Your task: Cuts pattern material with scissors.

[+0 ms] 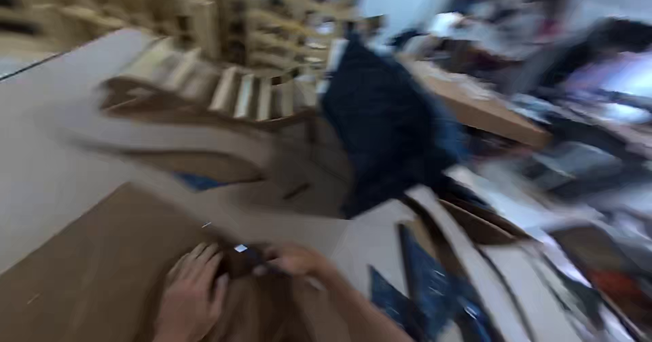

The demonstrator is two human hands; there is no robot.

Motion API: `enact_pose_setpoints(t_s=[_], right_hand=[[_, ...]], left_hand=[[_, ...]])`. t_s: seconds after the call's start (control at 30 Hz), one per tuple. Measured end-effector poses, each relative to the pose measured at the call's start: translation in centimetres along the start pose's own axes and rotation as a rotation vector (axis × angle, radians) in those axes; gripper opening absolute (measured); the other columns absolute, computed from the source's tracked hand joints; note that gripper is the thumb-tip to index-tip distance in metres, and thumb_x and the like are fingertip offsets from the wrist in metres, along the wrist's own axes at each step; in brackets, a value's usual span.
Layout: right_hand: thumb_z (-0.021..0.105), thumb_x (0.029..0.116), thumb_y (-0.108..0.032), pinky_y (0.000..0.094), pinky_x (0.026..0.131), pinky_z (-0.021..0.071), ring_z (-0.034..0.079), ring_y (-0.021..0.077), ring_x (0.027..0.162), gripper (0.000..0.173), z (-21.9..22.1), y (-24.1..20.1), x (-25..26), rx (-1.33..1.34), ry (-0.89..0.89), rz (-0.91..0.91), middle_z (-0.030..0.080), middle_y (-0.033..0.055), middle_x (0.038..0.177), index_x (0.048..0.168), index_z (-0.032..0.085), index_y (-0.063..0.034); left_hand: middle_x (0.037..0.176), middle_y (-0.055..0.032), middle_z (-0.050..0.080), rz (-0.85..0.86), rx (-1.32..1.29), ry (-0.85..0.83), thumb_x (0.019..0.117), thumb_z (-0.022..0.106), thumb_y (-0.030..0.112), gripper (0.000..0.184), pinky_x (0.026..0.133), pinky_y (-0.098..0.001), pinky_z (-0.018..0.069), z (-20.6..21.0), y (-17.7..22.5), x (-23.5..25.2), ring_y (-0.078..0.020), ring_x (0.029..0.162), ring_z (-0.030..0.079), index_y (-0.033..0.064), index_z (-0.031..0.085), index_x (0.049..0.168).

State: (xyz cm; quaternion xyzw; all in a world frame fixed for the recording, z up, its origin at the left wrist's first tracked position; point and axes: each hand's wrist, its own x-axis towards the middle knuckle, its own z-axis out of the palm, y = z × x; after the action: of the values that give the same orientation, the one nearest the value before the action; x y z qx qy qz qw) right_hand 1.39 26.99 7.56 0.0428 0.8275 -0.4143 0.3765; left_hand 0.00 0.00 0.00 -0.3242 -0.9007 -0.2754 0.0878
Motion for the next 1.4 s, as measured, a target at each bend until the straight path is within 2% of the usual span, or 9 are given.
enact_pose_setpoints(t_s=[0.07,0.13,0.27,0.4,0.63,0.77,0.93,1.13,1.4], right_hand=[[0.061,0.0941,-0.058,0.0394,0.067,0.0524,0.060,0.0155,0.070,0.052,-0.6,1.2,1.2,-0.019,-0.079,0.023,0.064,0.0046,0.082,0.102,0.067,-0.0068],[0.064,0.0878,-0.065,0.0341,0.062,0.0517,0.058,0.0109,0.064,0.056,-1.3,1.6,1.3,0.010,-0.123,0.023,0.061,-0.0005,0.075,0.095,0.067,-0.0090],[0.068,0.0823,-0.069,0.0304,0.059,0.0513,0.058,0.0087,0.061,0.057,-2.5,1.5,1.7,0.027,-0.183,0.054,0.061,-0.0035,0.072,0.092,0.066,-0.0128],[0.070,0.0808,-0.069,0.0301,0.059,0.0530,0.060,0.0092,0.061,0.057,-3.5,0.7,3.2,0.007,-0.209,0.050,0.062,-0.0034,0.072,0.092,0.066,-0.0133],[0.068,0.0799,-0.075,0.0289,0.058,0.0523,0.059,0.0084,0.060,0.061,-3.7,-1.4,5.6,-0.037,-0.241,0.019,0.060,-0.0044,0.072,0.094,0.066,-0.0149],[0.066,0.0802,-0.077,0.0296,0.057,0.0514,0.059,0.0092,0.060,0.063,-2.5,-1.6,4.7,-0.060,-0.145,0.035,0.059,-0.0040,0.071,0.092,0.065,-0.0150],[0.060,0.0761,-0.084,0.0351,0.058,0.0557,0.063,0.0121,0.062,0.072,-0.2,-1.5,2.3,-0.184,0.010,0.101,0.064,-0.0032,0.074,0.098,0.068,-0.0154],[0.058,0.0814,-0.077,0.0396,0.058,0.0506,0.059,0.0139,0.062,0.063,1.2,-3.1,2.2,-0.428,0.114,0.134,0.059,-0.0037,0.070,0.095,0.068,-0.0161],[0.059,0.0877,-0.065,0.0450,0.062,0.0526,0.064,0.0211,0.068,0.056,2.6,-4.6,2.5,-0.673,0.253,0.140,0.064,0.0034,0.075,0.095,0.068,-0.0107]], left_hand=[[0.148,-0.0035,0.059,-0.067,0.028,-0.009,0.1028,0.037,0.045,0.051,0.117,-0.0559,0.0390,0.6,-0.3,-0.4,-0.0277,0.144,0.048,0.0157,0.068,0.131],[0.151,-0.0025,0.057,-0.091,0.002,-0.068,0.1028,0.039,0.043,0.050,0.119,-0.0538,0.0372,0.5,-0.3,-0.3,-0.0252,0.146,0.046,0.0153,0.067,0.133],[0.155,-0.0024,0.053,-0.103,-0.016,-0.102,0.1016,0.041,0.043,0.053,0.122,-0.0512,0.0342,0.4,-0.1,-0.3,-0.0234,0.149,0.041,0.0142,0.062,0.140],[0.163,-0.0013,0.042,-0.140,0.003,-0.187,0.1018,0.037,0.052,0.064,0.126,-0.0506,0.0260,0.3,0.2,0.0,-0.0218,0.155,0.030,0.0136,0.050,0.151],[0.165,-0.0037,0.038,-0.146,-0.046,-0.235,0.1019,0.031,0.057,0.069,0.127,-0.0501,0.0227,0.1,0.3,0.2,-0.0221,0.156,0.027,0.0115,0.048,0.152],[0.165,-0.0029,0.039,-0.149,-0.077,-0.209,0.1022,0.033,0.055,0.068,0.127,-0.0490,0.0231,-0.1,0.4,0.2,-0.0207,0.156,0.027,0.0114,0.047,0.153],[0.163,-0.0016,0.042,-0.162,-0.089,-0.137,0.1025,0.036,0.052,0.063,0.127,-0.0473,0.0230,-0.1,0.4,0.0,-0.0193,0.155,0.028,0.0134,0.052,0.150],[0.157,-0.0016,0.049,-0.151,-0.104,-0.060,0.1030,0.038,0.046,0.056,0.128,-0.0442,0.0229,0.0,0.4,-0.3,-0.0178,0.154,0.032,0.0139,0.059,0.143],[0.149,-0.0016,0.059,-0.161,-0.118,-0.040,0.1014,0.042,0.037,0.045,0.126,-0.0445,0.0260,0.2,0.2,-0.4,-0.0190,0.149,0.041,0.0149,0.067,0.131]])
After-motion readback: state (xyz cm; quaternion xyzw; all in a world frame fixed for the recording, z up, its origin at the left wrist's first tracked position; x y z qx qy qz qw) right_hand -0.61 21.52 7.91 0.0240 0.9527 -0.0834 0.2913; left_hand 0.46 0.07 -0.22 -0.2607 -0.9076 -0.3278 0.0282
